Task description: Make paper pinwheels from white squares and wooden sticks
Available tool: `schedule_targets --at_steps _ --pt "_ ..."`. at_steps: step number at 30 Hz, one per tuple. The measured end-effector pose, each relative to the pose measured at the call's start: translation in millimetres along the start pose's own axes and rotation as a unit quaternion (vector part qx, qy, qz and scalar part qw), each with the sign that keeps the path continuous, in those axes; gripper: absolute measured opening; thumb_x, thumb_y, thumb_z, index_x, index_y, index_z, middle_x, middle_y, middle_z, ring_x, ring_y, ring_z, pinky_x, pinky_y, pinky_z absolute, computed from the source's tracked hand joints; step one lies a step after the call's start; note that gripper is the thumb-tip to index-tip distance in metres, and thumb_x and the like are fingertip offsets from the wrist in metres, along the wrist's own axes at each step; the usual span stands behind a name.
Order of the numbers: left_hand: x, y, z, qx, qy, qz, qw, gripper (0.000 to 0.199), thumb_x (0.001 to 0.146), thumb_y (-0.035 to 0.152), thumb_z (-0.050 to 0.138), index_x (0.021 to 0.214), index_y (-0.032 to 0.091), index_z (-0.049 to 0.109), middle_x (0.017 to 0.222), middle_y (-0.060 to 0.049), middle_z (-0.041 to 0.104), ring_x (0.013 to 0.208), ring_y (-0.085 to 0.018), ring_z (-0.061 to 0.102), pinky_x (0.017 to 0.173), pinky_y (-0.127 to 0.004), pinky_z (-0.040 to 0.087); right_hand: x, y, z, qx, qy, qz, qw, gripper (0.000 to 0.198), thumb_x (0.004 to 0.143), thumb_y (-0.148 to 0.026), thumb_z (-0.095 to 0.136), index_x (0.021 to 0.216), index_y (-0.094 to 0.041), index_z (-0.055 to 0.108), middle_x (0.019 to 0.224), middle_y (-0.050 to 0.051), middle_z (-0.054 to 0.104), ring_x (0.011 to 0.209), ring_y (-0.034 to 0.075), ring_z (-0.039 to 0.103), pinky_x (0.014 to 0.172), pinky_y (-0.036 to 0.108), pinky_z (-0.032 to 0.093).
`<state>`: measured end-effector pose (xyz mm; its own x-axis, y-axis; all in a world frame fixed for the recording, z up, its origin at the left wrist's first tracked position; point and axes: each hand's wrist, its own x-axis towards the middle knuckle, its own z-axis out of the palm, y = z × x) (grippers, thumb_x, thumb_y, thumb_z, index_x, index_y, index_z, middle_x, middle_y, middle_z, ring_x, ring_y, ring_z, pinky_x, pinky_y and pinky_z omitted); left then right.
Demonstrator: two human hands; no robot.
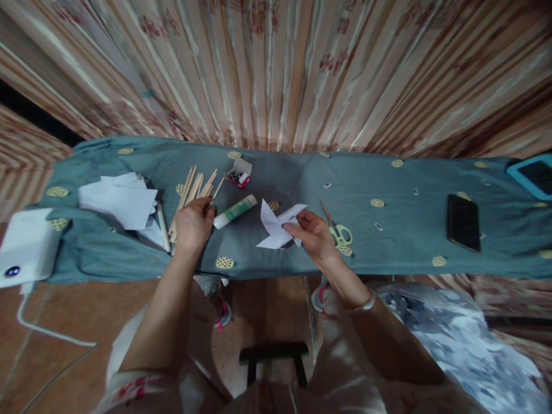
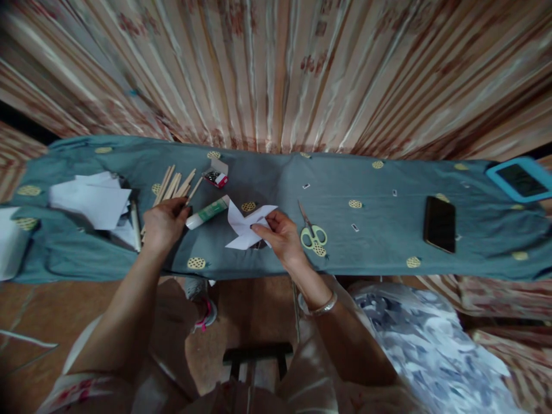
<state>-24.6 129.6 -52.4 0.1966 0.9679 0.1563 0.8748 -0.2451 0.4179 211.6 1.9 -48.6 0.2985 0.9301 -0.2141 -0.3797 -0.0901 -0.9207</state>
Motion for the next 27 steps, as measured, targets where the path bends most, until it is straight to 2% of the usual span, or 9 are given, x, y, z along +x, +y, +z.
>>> schedule_targets --at_steps 5,10,14,18,20,21,23,25,27 --pt "5 -2 0 0.031 -0.011 -0.02 0.999 0.034 0.081 0.029 0.051 0.104 0.014 0.071 0.106 -0.013 0.074 0.096 -0.029 0.069 0.084 -0.034 0.049 -1 -2 -1 -0.004 -0.006 0.002 1.0 0.042 0.055 -0.036 0.089 0.087 -0.023 0.066 0.085 0.0 0.075 0.079 0.019 0.07 0.079 0.034 0.055" --pt "6 -3 1 0.019 0.013 -0.027 0.999 0.032 0.079 0.027 0.053 0.102 0.017 0.072 0.104 -0.012 0.074 0.094 -0.028 0.068 0.083 -0.035 0.048 -2 -8 0 -0.003 -0.004 0.0 1.0 0.041 0.053 -0.037 0.09 0.084 -0.023 0.067 0.083 -0.001 0.076 0.078 0.018 0.069 0.078 0.033 0.056" --pt "3 3 -10 -0.016 0.043 -0.039 0.998 0.032 0.078 0.025 0.055 0.103 0.016 0.073 0.095 -0.011 0.073 0.085 -0.027 0.067 0.079 -0.036 0.048 -3 -10 0 0.002 -0.005 0.003 1.0 0.041 0.053 -0.036 0.09 0.083 -0.023 0.066 0.083 -0.001 0.076 0.076 0.017 0.069 0.078 0.032 0.056" --pt "-11 23 -29 -0.104 0.095 0.021 0.99 0.03 0.078 0.026 0.054 0.098 0.017 0.074 0.088 -0.007 0.069 0.072 -0.02 0.061 0.073 -0.033 0.049 -7 -13 -1 -0.008 -0.002 0.007 1.0 0.04 0.054 -0.036 0.089 0.084 -0.023 0.066 0.083 -0.001 0.076 0.076 0.017 0.069 0.077 0.033 0.057" --pt "-24 36 -33 -0.166 0.088 0.056 0.981 0.025 0.079 0.028 0.057 0.094 0.019 0.075 0.086 -0.005 0.068 0.078 -0.019 0.061 0.078 -0.032 0.049 -9 -15 -1 -0.008 -0.003 0.001 1.0 0.04 0.054 -0.036 0.089 0.084 -0.023 0.066 0.083 -0.002 0.075 0.075 0.017 0.069 0.076 0.032 0.057" --pt "-32 44 -32 -0.205 0.066 0.066 0.974 0.023 0.078 0.03 0.06 0.092 0.019 0.075 0.082 -0.004 0.066 0.076 -0.018 0.061 0.077 -0.031 0.049 -10 -17 -1 -0.009 -0.005 -0.004 1.0 0.04 0.055 -0.036 0.089 0.084 -0.024 0.066 0.083 -0.002 0.075 0.075 0.016 0.069 0.076 0.032 0.057" --pt "-48 57 -26 -0.307 -0.027 0.036 0.951 0.022 0.077 0.032 0.063 0.089 0.018 0.075 0.082 -0.004 0.066 0.068 -0.015 0.059 0.067 -0.028 0.048 -13 -19 -3 -0.011 -0.01 -0.015 1.0 0.039 0.055 -0.036 0.089 0.085 -0.024 0.066 0.083 -0.002 0.075 0.075 0.016 0.069 0.076 0.032 0.057" --pt "-63 68 -15 -0.416 -0.096 -0.027 0.904 0.021 0.074 0.036 0.067 0.083 0.017 0.074 0.078 -0.004 0.067 0.063 -0.013 0.057 0.058 -0.025 0.045 -16 -21 -5 -0.011 -0.01 -0.021 1.0 0.037 0.057 -0.035 0.089 0.084 -0.024 0.066 0.082 -0.003 0.075 0.075 0.016 0.069 0.075 0.031 0.056" --pt "-76 76 -5 -0.495 -0.159 -0.089 0.849 0.023 0.068 0.037 0.075 0.079 0.016 0.074 0.071 -0.002 0.066 0.063 -0.013 0.057 0.058 -0.023 0.045 -20 -24 -9 -0.009 -0.006 -0.021 1.0 0.034 0.058 -0.032 0.088 0.084 -0.024 0.066 0.081 -0.003 0.075 0.072 0.015 0.069 0.073 0.029 0.056"
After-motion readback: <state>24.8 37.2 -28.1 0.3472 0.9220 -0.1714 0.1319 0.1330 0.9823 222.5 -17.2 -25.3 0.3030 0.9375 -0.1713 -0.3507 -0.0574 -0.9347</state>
